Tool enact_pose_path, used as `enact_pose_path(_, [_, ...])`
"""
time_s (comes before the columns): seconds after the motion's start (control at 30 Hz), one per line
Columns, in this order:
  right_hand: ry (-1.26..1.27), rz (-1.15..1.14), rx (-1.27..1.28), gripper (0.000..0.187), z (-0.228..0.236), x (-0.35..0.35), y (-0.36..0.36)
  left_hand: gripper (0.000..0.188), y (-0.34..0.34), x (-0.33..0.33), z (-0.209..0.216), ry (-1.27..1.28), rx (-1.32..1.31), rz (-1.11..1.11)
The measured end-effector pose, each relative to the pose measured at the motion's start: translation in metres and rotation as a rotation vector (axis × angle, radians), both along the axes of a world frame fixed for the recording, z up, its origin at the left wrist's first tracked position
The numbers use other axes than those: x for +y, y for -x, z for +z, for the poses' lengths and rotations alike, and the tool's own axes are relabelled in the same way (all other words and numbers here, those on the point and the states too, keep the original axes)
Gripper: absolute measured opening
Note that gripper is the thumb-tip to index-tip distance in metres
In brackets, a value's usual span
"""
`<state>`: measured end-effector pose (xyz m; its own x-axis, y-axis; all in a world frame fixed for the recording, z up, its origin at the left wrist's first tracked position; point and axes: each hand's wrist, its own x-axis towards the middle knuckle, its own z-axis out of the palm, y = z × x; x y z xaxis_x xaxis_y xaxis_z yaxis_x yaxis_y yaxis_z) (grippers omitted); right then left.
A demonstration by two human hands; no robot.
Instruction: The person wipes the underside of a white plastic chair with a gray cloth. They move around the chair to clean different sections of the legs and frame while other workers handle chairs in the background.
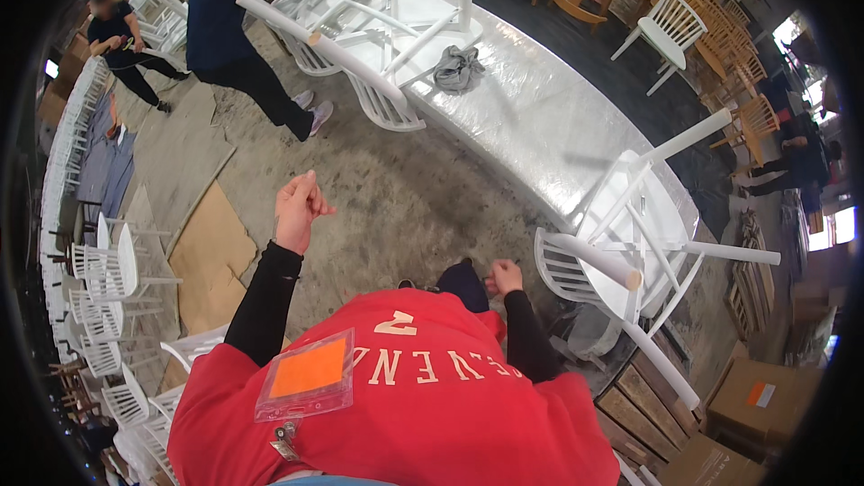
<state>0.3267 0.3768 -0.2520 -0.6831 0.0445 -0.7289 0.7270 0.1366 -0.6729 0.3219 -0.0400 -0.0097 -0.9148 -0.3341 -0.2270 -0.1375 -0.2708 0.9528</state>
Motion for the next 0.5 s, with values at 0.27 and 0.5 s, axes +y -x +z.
enact_pose_path(0.27, [-0.412,0.106,0.674,0.047,0.019,-0.093,0.278,0.017,0.116,-0.007,-0.011,-0.020,-0.026,0.024])
enact_pose_path(0.5, [-0.701,0.401,1.014,0.088,0.048,-0.174,0.489,0.032,0.169,-0.074,-0.004,0.034,-0.146,0.151])
